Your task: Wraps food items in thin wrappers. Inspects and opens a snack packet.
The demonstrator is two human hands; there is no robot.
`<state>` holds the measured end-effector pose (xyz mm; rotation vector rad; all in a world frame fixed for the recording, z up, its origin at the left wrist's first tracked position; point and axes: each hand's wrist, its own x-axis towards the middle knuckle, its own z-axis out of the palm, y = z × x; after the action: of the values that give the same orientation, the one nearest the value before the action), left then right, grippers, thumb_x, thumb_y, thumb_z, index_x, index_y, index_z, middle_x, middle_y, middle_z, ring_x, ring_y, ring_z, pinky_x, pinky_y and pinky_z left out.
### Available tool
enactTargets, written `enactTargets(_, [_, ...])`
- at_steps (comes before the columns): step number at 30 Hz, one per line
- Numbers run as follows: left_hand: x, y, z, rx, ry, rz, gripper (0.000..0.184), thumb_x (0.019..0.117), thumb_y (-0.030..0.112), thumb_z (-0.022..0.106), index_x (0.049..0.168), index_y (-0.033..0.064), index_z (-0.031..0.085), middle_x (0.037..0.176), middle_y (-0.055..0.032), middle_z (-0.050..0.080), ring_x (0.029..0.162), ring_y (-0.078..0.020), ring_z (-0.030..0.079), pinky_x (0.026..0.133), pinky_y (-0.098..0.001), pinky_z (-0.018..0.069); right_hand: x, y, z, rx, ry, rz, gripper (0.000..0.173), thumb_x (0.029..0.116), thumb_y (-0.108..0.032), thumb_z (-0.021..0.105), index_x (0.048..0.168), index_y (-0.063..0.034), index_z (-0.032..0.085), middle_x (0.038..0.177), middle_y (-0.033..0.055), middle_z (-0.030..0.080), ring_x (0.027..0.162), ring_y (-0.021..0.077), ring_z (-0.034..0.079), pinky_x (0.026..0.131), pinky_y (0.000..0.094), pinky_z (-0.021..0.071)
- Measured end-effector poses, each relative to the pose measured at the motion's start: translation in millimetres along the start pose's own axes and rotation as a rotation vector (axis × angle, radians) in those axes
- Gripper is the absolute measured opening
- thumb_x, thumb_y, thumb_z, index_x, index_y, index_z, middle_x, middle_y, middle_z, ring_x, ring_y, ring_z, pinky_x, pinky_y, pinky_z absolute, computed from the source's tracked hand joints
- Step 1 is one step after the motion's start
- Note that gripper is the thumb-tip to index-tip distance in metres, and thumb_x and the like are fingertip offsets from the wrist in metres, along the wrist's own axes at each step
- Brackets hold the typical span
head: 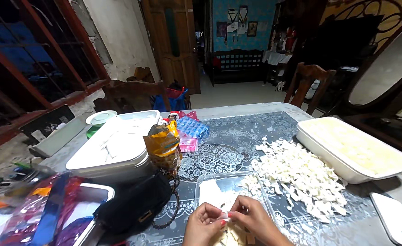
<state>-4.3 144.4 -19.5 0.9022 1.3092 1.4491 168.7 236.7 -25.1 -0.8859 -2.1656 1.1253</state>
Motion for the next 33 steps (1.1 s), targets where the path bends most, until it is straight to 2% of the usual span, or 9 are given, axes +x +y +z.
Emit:
enactTargets(3, [2.0,-4.7,2.1,-0.093,0.081,0.021,0.030,0.0794,-0.016,0.069,0.103,-0.0002,0.058,0.085,-0.0025,0.071,0.072,-0.0106,0.071,0.070,-0.0273,0.0614,-4.6,-3.5,5.6,0.029,-0.123,-0.187,0.014,0.0914,-0.007,0.070,0.095,0.0059,0.075,0.092,0.0184,0.073,0.092,0.0289,0.069,0.088,0.0430,0.0532])
enactTargets(8, [-2.0,-7.3,1.1,0.000,-0.072,0.089,0.020,0.0810,-0.011,0.069,0.094,0.0016,0.062,0.082,0.0006,0.070,0.073,-0.0068,0.069,0.071,-0.0252,0.0594,0.7,7.7,9.4,0.296,0.065,-0.169,0.013,0.0940,-0.011,0.065,0.093,-0.0003,0.072,0.093,0.0016,0.071,0.092,0.0026,0.064,0.088,0.0225,0.0520])
enactTargets(11, [-0.6,-5.2,-1.3,0.022,-0.049,0.142,0.018,0.0827,-0.010,0.069,0.094,0.0022,0.062,0.083,0.0009,0.071,0.072,-0.0071,0.069,0.070,-0.0253,0.0599,1.0,8.5,4.0,0.075,0.011,-0.161,0.017,0.0950,-0.012,0.066,0.096,0.0021,0.073,0.093,0.0112,0.072,0.095,0.0203,0.067,0.089,0.0374,0.0524])
enactTargets(13, [2.2,-3.3,-2.8,0.060,0.017,0.123,0.015,0.0848,-0.009,0.068,0.094,0.0012,0.061,0.083,-0.0007,0.070,0.071,-0.0081,0.069,0.069,-0.0255,0.0603,-1.9,6.5,11.2,-0.111,-0.023,-0.354,0.015,0.0940,-0.011,0.067,0.093,0.0020,0.074,0.092,0.0155,0.074,0.098,0.0320,0.069,0.091,0.0488,0.0518])
enactTargets(17, [1.1,-8.0,-6.2,0.578,-0.022,0.230,0.014,0.0933,0.003,0.064,0.103,-0.0052,0.070,0.094,-0.0135,0.072,0.083,-0.0203,0.071,0.078,-0.0366,0.0595,0.5,14.2,27.2,-0.588,0.295,-0.810,0.014,0.0942,-0.018,0.061,0.081,-0.0174,0.064,0.087,-0.0009,0.074,0.099,0.0171,0.068,0.094,0.0360,0.0450])
enactTargets(20, [-4.7,-12.0,-4.8,0.986,-0.165,0.344,0.028,0.0912,0.014,0.072,0.109,-0.0069,0.073,0.107,-0.0245,0.071,0.101,-0.0415,0.069,0.087,-0.0545,0.0568,5.9,17.0,5.8,-0.819,0.552,-0.697,0.018,0.0947,-0.019,0.058,0.078,-0.0190,0.063,0.088,-0.0021,0.074,0.097,0.0170,0.068,0.097,0.0378,0.0448])
enactTargets(24, [-8.7,-18.4,0.9,1.159,-0.210,0.345,0.022,0.0973,0.007,0.059,0.103,-0.0070,0.075,0.104,-0.0238,0.072,0.102,-0.0421,0.069,0.086,-0.0521,0.0575,17.6,21.1,-48.2,-1.006,0.756,-0.351,0.010,0.0858,-0.004,0.064,0.077,-0.0032,0.068,0.084,0.0154,0.072,0.089,0.0369,0.072,0.083,0.0580,0.0519])
enactTargets(28, [-7.8,-20.2,-0.9,1.120,-0.167,0.408,0.020,0.0973,0.005,0.060,0.096,-0.0066,0.076,0.098,-0.0218,0.074,0.096,-0.0402,0.072,0.084,-0.0505,0.0581,16.4,25.9,-60.8,-0.860,0.542,-0.147,0.011,0.0804,0.006,0.073,0.087,-0.0024,0.077,0.096,0.0216,0.073,0.099,0.0474,0.068,0.086,0.0669,0.0486])
enactTargets(33, [-3.3,-9.7,-8.0,0.978,-0.202,0.226,0.018,0.0954,0.009,0.064,0.097,-0.0056,0.074,0.089,-0.0206,0.073,0.086,-0.0365,0.073,0.082,-0.0545,0.0569,15.1,24.8,-32.4,-0.543,-0.075,-0.082,0.018,0.0923,-0.012,0.071,0.107,-0.0098,0.081,0.111,0.0188,0.074,0.111,0.0418,0.065,0.099,0.0612,0.0448])
